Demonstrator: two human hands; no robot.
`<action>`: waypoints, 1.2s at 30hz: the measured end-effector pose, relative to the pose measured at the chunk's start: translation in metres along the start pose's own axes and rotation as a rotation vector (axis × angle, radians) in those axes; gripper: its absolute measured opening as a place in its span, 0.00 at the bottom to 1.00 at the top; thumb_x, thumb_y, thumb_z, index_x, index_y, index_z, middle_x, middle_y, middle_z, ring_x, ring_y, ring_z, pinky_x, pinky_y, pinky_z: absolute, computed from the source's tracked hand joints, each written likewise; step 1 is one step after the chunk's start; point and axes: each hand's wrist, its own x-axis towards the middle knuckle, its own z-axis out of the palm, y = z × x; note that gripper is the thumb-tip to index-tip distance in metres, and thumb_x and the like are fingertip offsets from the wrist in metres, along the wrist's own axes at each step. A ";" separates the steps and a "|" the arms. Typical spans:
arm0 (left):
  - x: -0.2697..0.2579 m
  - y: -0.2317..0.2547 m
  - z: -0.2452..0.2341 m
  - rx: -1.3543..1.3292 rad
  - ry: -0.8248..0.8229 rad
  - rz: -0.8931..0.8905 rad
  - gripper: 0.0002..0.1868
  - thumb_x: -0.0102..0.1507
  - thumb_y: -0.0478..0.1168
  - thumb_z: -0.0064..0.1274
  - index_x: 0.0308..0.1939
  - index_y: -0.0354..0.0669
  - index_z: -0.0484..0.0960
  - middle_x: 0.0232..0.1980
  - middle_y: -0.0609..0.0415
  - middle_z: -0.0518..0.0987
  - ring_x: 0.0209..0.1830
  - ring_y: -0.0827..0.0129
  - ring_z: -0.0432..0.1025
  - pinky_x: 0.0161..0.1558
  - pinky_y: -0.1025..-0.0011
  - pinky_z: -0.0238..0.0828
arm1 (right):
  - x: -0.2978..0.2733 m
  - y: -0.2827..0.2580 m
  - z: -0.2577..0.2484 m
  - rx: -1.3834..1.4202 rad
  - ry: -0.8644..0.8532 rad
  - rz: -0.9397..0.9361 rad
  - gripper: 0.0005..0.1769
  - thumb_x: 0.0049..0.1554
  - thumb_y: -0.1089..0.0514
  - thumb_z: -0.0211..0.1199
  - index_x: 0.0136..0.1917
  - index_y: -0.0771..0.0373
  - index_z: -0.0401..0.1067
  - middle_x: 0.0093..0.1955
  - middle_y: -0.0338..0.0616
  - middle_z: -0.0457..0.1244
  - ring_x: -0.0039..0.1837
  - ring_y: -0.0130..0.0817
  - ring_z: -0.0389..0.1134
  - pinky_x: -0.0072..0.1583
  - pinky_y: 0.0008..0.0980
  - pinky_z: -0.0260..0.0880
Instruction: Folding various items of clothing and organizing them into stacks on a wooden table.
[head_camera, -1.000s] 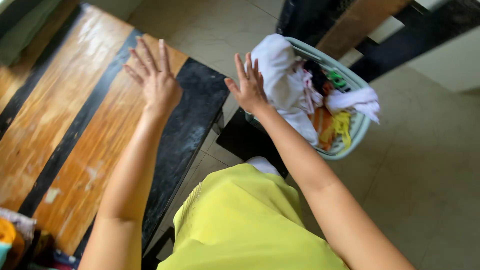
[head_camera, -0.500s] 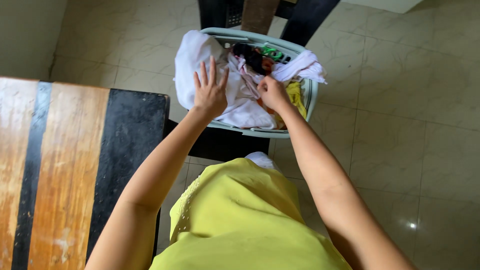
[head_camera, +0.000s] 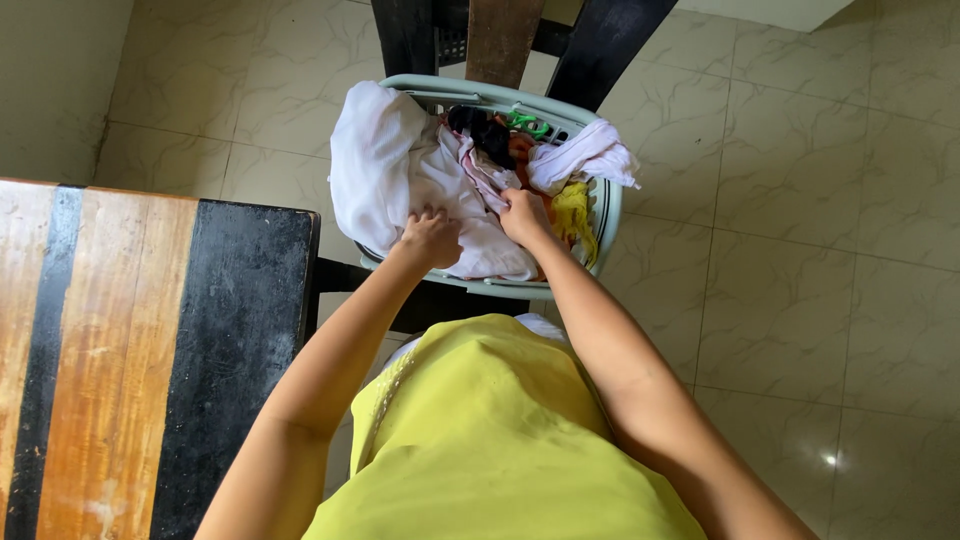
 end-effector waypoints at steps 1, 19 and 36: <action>0.001 -0.003 -0.005 -0.035 -0.019 0.002 0.28 0.65 0.51 0.49 0.69 0.53 0.69 0.75 0.41 0.61 0.77 0.41 0.50 0.72 0.41 0.45 | 0.005 -0.012 -0.015 0.006 -0.051 0.075 0.15 0.51 0.58 0.68 0.52 0.61 0.76 0.44 0.57 0.69 0.49 0.56 0.72 0.52 0.48 0.72; 0.019 0.008 -0.070 -1.740 0.097 0.018 0.30 0.64 0.60 0.45 0.58 0.40 0.77 0.43 0.45 0.80 0.44 0.56 0.77 0.49 0.56 0.77 | 0.037 -0.104 -0.176 1.399 -0.279 -0.038 0.11 0.49 0.63 0.49 0.41 0.68 0.71 0.43 0.42 0.64 0.49 0.31 0.61 0.57 0.27 0.63; -0.065 -0.007 -0.090 -2.432 0.005 0.533 0.26 0.60 0.44 0.38 0.55 0.31 0.79 0.54 0.44 0.82 0.55 0.58 0.75 0.64 0.61 0.69 | 0.008 -0.233 -0.164 1.146 -0.275 0.055 0.15 0.57 0.55 0.64 0.55 0.61 0.69 0.48 0.37 0.70 0.48 0.28 0.73 0.49 0.32 0.77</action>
